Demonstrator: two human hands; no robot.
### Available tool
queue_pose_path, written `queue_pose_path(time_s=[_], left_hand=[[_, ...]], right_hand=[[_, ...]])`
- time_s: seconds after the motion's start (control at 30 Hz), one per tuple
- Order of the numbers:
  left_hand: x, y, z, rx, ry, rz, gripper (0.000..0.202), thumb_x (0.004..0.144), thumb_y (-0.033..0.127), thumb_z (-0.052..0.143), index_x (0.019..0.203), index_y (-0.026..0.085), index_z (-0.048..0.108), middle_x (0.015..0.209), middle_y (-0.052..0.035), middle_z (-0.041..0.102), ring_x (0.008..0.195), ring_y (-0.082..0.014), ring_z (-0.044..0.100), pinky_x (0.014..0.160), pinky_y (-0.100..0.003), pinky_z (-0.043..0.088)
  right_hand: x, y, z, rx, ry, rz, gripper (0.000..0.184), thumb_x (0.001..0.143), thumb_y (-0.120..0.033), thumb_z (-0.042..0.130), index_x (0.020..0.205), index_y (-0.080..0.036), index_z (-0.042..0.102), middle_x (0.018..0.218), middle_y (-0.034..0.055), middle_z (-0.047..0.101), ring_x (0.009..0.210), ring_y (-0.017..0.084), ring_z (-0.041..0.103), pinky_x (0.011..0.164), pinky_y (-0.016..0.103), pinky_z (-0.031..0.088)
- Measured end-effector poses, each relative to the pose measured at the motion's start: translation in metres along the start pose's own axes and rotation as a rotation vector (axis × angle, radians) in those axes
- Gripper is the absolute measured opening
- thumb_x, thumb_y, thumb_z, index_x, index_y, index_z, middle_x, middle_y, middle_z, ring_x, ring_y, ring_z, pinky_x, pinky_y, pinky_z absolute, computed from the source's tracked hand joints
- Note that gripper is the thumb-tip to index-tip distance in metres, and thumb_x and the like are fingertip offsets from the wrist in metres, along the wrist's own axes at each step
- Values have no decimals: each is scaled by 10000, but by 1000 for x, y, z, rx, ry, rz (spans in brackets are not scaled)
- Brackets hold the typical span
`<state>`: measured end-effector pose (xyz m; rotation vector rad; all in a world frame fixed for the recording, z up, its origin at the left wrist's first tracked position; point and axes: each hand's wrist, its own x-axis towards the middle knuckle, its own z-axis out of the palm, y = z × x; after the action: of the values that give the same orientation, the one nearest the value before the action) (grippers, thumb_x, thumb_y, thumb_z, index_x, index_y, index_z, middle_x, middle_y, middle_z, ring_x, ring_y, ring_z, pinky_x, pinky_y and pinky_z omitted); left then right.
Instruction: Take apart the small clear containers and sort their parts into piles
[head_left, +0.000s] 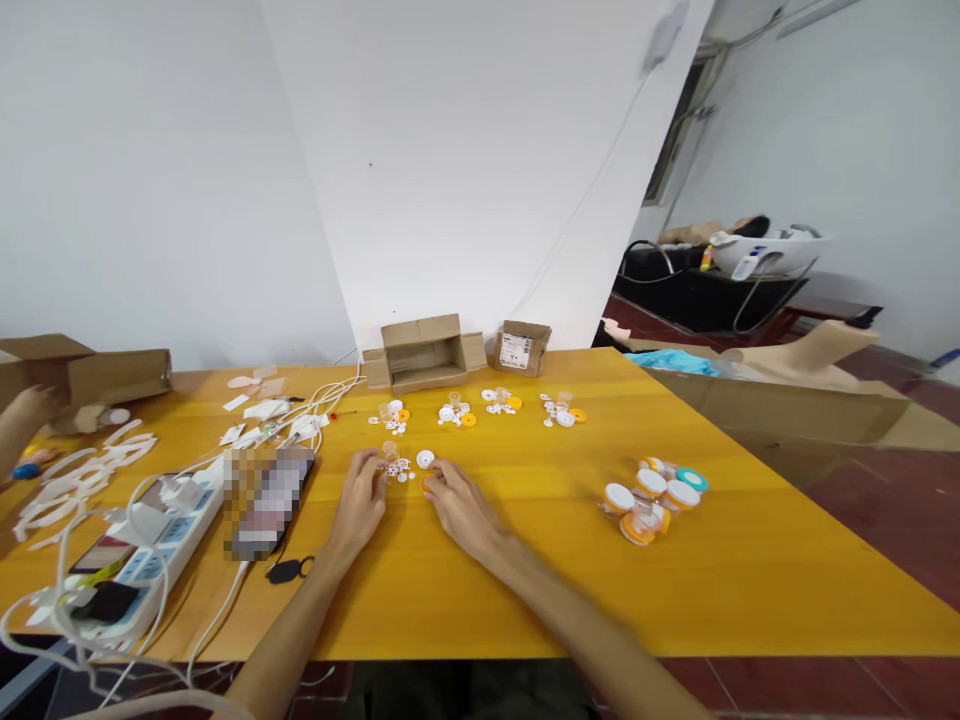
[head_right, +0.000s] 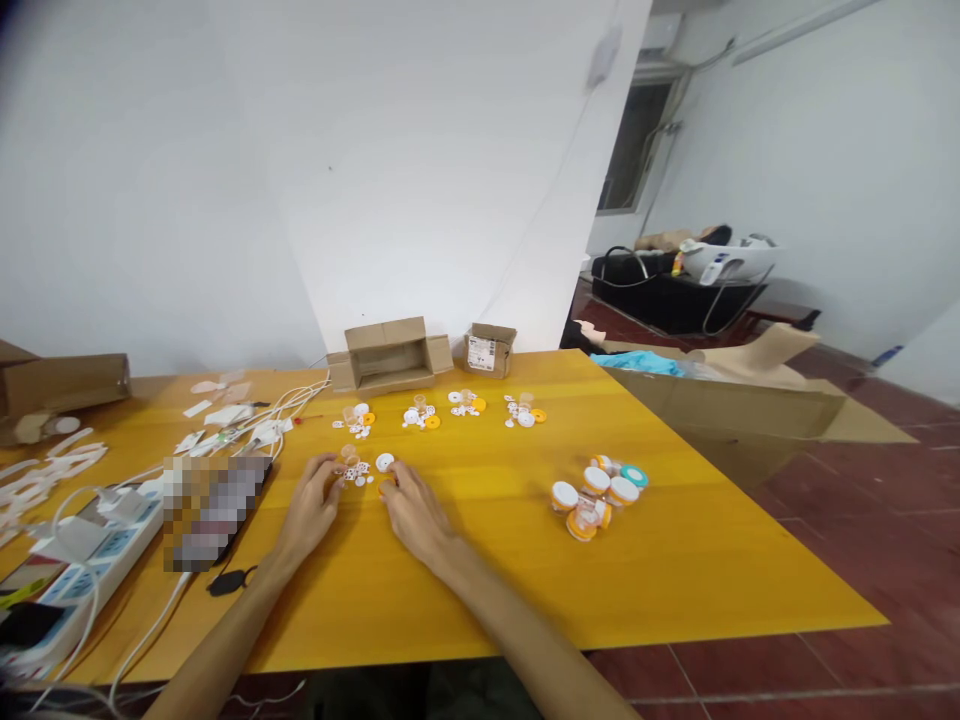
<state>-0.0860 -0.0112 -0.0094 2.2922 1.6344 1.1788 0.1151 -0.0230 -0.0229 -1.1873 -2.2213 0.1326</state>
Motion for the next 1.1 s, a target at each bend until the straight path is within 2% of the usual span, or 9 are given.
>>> queue_pose_path(time_s=[0.13,0.2,0.47,0.77,1.1], left_hand=[[-1,2,1,2,10,-5,284,845,99,491,1060,234,619,1158,-76,576,1163,-229,597,1028,-405,498],[-1,3,1,-9,2,-8,305,852,102,492,1100,241,603,1184,-76,569,1195,-229,584,1045,-408,488],[-5,1,5,-43,-66,-3,328,894,121,447,1177,241,562,1299,-88,526,1285,-221,534,1083,-406,463],[-6,-8,12,-7,-73,96,309,911,122,468,1150,248,619,1345,-84,511,1233,-219,572,1080,-392,478],[-6,-8,12,-6,-83,107,285,911,134,469,1128,238,622,1313,-86,528,1202,-220,587,1071,-387,484]], right_hand=[[1,1,1,21,46,66,140,869,-133,621,973,-223,646,1312,110,581,1159,240,596,957,370,508],[3,2,-1,41,41,92,170,853,-163,659,1014,-217,637,1314,124,592,1183,256,586,986,401,494],[18,1,-2,62,-10,74,150,862,-147,657,999,-199,628,1143,108,685,1079,232,624,951,381,496],[24,-2,2,18,-8,130,162,865,-144,658,1013,-211,665,1176,105,688,1051,250,626,932,401,509],[23,4,16,143,40,77,252,870,-88,606,1072,-227,666,1197,93,672,1059,236,624,985,417,510]])
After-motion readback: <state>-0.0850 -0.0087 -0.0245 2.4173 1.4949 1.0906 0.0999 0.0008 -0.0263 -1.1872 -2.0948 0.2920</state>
